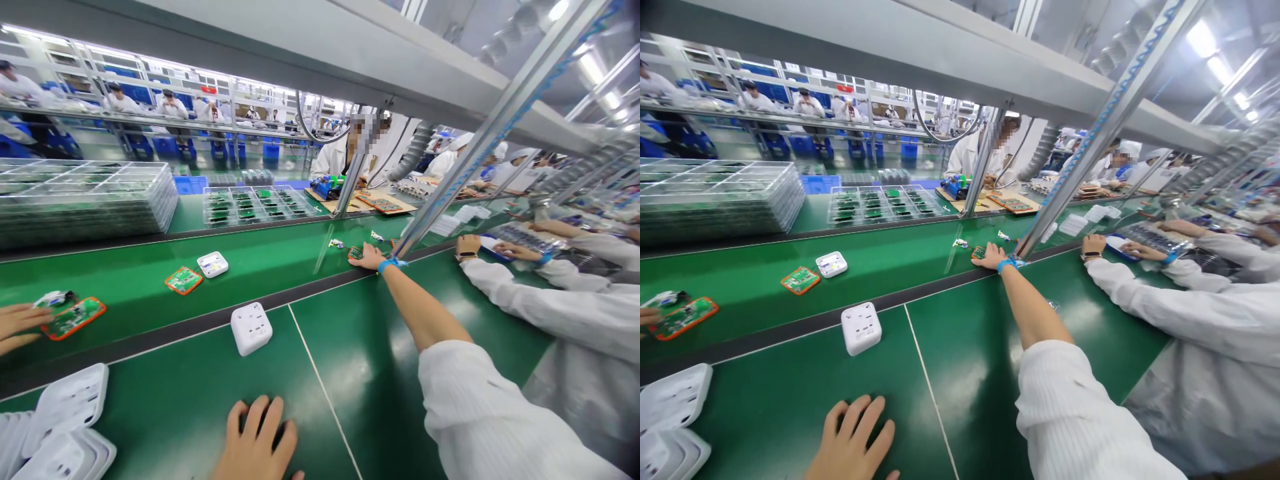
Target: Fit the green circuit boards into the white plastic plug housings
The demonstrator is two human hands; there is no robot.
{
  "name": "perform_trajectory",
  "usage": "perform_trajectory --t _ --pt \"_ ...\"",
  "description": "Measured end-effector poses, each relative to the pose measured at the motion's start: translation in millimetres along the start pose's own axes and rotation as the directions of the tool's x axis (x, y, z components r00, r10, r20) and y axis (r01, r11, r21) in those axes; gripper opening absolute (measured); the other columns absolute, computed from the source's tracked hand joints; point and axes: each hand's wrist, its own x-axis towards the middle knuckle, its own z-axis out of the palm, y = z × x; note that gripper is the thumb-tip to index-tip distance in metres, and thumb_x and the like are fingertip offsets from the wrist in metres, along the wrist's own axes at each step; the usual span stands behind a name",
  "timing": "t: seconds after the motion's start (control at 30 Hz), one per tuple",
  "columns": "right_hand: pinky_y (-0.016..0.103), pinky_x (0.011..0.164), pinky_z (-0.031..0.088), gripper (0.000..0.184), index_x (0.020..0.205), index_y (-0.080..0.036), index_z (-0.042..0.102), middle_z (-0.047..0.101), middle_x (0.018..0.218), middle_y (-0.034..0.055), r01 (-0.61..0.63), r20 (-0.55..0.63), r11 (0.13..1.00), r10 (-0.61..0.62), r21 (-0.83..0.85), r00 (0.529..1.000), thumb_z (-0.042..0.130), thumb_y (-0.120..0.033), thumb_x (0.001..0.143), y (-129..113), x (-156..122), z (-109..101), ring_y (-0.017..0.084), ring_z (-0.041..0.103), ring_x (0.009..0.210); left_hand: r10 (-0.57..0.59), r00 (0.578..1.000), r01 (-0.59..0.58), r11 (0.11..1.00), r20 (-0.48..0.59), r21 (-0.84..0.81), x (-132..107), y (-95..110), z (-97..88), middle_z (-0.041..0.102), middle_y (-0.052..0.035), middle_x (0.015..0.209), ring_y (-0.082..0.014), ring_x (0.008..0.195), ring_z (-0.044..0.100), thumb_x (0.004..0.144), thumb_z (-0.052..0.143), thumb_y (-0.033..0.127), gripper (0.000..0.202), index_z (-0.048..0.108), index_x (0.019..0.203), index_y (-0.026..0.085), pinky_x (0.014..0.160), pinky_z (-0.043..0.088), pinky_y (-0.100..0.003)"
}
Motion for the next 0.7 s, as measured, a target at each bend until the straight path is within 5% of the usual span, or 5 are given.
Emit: perform_trajectory --t 0.1,0.3,0.5,0.7 --pt "0.044 0.092 0.055 0.039 0.128 -0.017 0.058 0.061 0.128 0.0102 0.054 0.023 0.999 -0.054 0.004 0.998 0.063 -0.038 0.096 5.5 -3.1 2.9 0.023 0.063 0.109 0.019 1.000 -0.019 1.000 -0.012 0.001 1.6 -0.2 -0.3 0.070 -0.0072 0.106 -0.0293 0.099 0.051 0.086 0.058 0.059 0.035 0.070 0.093 0.027 0.088 0.027 -0.044" --pt "0.040 0.090 0.053 0.087 0.142 -0.006 0.045 0.070 0.108 0.0162 0.240 -0.046 0.969 -0.238 0.055 0.970 0.077 -0.053 0.076 -44.3 -58.4 13.8 0.030 0.067 0.103 -0.053 0.998 0.055 0.995 0.030 -0.077 -2.5 3.5 -9.5 0.066 -0.0074 0.115 -0.0300 0.106 0.051 0.084 0.062 0.059 0.037 0.068 0.101 0.026 0.093 0.030 -0.045" --pt "0.047 0.097 0.050 0.079 0.141 -0.016 0.044 0.062 0.118 0.0161 0.458 -0.126 0.888 -0.449 0.050 0.884 0.070 -0.057 0.079 -92.3 -202.9 20.4 0.034 0.060 0.112 -0.074 0.986 0.097 0.984 0.150 -0.151 -4.3 6.9 -30.9 0.063 -0.0107 0.125 -0.0310 0.114 0.052 0.092 0.058 0.045 0.034 0.063 0.114 0.020 0.100 0.033 -0.047" --pt "0.045 0.070 0.056 0.069 0.133 -0.022 0.052 0.060 0.104 0.0141 0.645 0.102 0.764 -0.641 -0.010 0.761 0.062 -0.068 0.083 -117.3 -340.0 -2.1 0.031 0.062 0.089 -0.114 0.965 0.169 0.959 0.234 -0.228 -4.0 7.9 -35.4 0.058 -0.0152 0.135 -0.0301 0.121 0.049 0.094 0.054 0.032 0.046 0.052 0.135 0.012 0.102 0.037 -0.046"
